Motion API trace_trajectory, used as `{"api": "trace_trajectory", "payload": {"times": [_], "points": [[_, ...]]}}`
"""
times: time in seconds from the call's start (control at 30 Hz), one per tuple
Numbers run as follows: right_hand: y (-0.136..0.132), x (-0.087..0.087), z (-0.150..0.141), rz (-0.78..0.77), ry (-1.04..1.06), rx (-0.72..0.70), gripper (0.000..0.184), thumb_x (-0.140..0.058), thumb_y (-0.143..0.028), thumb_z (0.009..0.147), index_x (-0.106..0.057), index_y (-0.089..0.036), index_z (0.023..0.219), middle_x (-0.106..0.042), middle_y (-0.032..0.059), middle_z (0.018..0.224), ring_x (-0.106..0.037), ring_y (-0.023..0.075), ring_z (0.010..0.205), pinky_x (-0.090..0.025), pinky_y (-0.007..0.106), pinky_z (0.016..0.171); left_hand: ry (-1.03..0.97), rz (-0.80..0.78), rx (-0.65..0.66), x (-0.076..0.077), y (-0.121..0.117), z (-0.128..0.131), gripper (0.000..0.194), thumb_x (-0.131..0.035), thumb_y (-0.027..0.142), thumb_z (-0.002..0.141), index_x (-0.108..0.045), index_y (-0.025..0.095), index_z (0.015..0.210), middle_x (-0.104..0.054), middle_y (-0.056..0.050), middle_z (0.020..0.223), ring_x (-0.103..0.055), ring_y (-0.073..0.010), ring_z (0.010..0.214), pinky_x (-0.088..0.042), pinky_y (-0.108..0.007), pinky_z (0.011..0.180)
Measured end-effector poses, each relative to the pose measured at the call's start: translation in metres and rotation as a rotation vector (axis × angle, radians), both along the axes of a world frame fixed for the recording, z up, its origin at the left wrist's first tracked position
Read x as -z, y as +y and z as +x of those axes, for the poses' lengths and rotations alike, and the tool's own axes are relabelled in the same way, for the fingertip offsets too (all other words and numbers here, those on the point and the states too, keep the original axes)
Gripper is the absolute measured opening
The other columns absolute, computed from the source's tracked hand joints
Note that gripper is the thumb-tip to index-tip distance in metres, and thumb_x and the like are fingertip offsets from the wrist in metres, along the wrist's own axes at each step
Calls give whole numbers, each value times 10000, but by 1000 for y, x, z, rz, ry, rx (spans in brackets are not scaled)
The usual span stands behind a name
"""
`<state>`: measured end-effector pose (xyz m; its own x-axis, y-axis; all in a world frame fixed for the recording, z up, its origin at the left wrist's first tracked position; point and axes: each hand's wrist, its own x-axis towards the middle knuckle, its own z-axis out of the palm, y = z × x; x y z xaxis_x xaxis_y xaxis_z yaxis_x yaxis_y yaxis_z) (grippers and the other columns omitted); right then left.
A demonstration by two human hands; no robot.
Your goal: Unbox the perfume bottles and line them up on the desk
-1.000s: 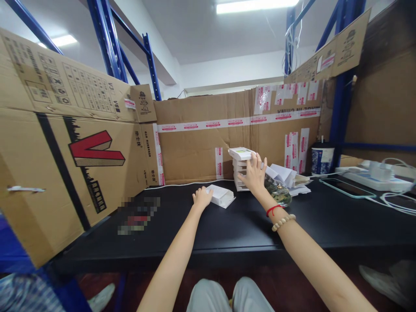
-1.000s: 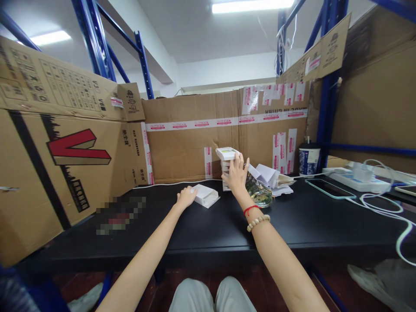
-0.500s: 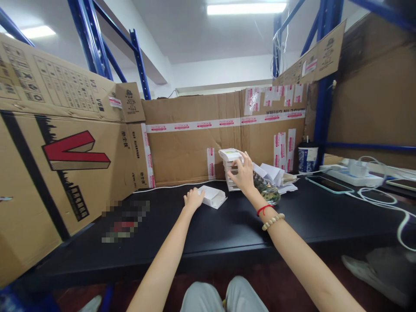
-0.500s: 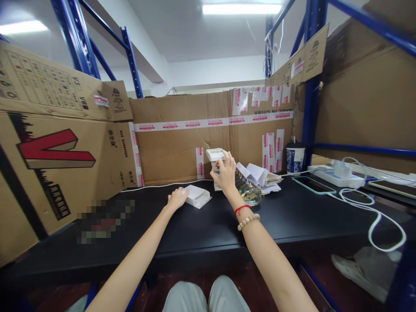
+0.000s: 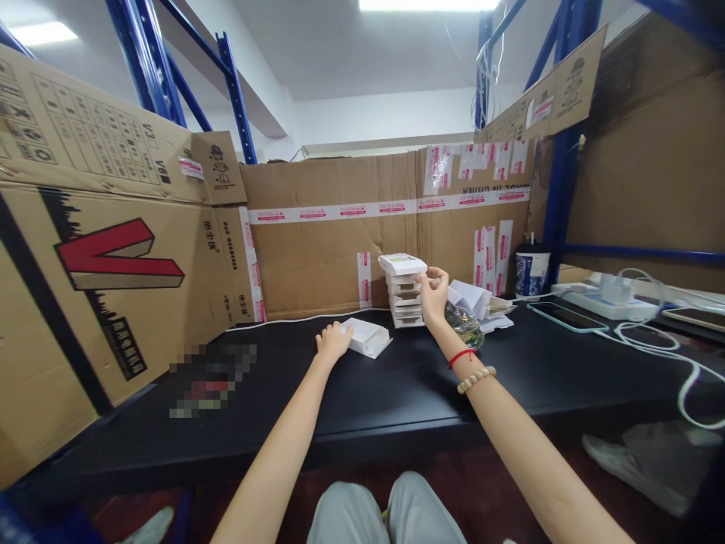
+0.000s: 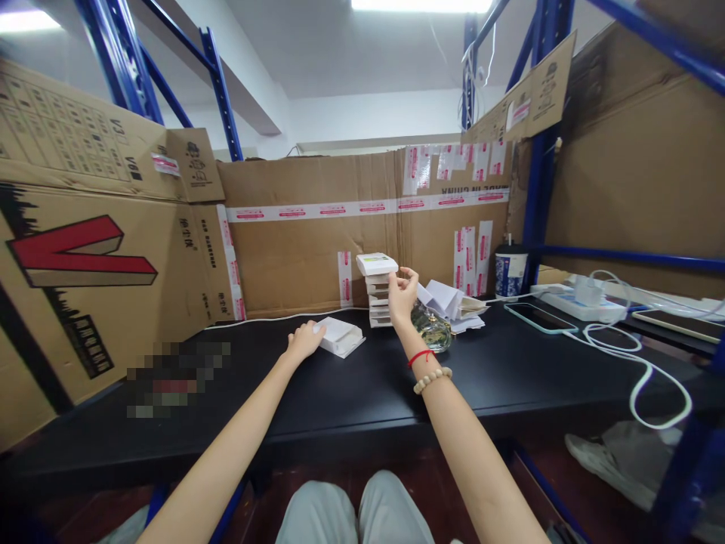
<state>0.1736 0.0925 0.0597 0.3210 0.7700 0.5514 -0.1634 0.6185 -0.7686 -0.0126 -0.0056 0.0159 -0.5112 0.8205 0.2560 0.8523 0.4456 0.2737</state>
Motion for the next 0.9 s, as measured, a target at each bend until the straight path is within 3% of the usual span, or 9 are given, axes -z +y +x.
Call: {"api": "trace_trajectory", "payload": {"times": [0.1, 0.23, 0.33, 0.47, 0.67, 0.8, 0.9], "points": [[1, -2, -1, -46, 120, -223, 394, -532, -409, 741, -429, -194, 1054, -610, -10, 711, -468, 80, 453, -349, 188, 416, 3, -2, -3, 0, -1, 1, 445, -310, 397, 857, -508, 132, 1155, -545, -171, 1211, -489, -290, 1134, -336, -409, 919], [-3, -6, 2, -62, 202, -356, 498, -562, -370, 716, -437, -222, 1175, -638, 6, 830, -489, 53, 427, -283, 149, 339, 7, 1, -1, 0, -1, 1, 449, -307, 398, 859, -509, 132, 1159, -543, -171, 1214, -491, -288, 1135, -337, -407, 919], [-6, -9, 5, -35, 211, -421, 538, -571, -356, 705, -473, -231, 1219, -639, 31, 951, -514, 42, 446, -349, 152, 357, 6, -1, -3, 0, -1, 1, 454, -306, 394, 857, -506, 126, 1164, -542, -172, 1215, -492, -290, 1131, -336, -411, 918], [-8, -12, 5, -3, 166, -418, 464, -585, -366, 696, -586, -197, 1128, -617, 65, 1096, -571, 58, 519, -398, 156, 368, 4, -4, -2, 0, 0, 0, 453, -300, 388, 858, -505, 126, 1165, -550, -164, 1204, -493, -288, 1127, -335, -412, 920], [-10, -13, 4, 9, 165, -478, 447, -639, -342, 679, -611, -199, 1101, -583, 69, 1193, -643, 168, 875, -518, 176, 500, 5, -6, -3, 0, 0, 0, 458, -298, 386, 857, -500, 120, 1169, -545, -170, 1206, -486, -290, 1132, -331, -416, 924], [-10, -13, 6, 32, 151, -613, 438, -661, -318, 674, -609, -235, 1101, -583, 57, 1190, -651, 189, 897, -547, 211, 561, 4, -7, -3, 0, 0, 0, 461, -299, 394, 855, -503, 121, 1166, -547, -170, 1204, -490, -293, 1127, -334, -416, 920], [-9, -12, 5, 12, 135, -685, 339, -674, -303, 668, -655, -200, 990, -622, 65, 1119, -654, 205, 900, -557, 232, 587, 5, -3, -3, 0, 0, 0, 457, -301, 393, 855, -507, 124, 1160, -552, -167, 1198, -494, -293, 1123, -337, -415, 917]]}}
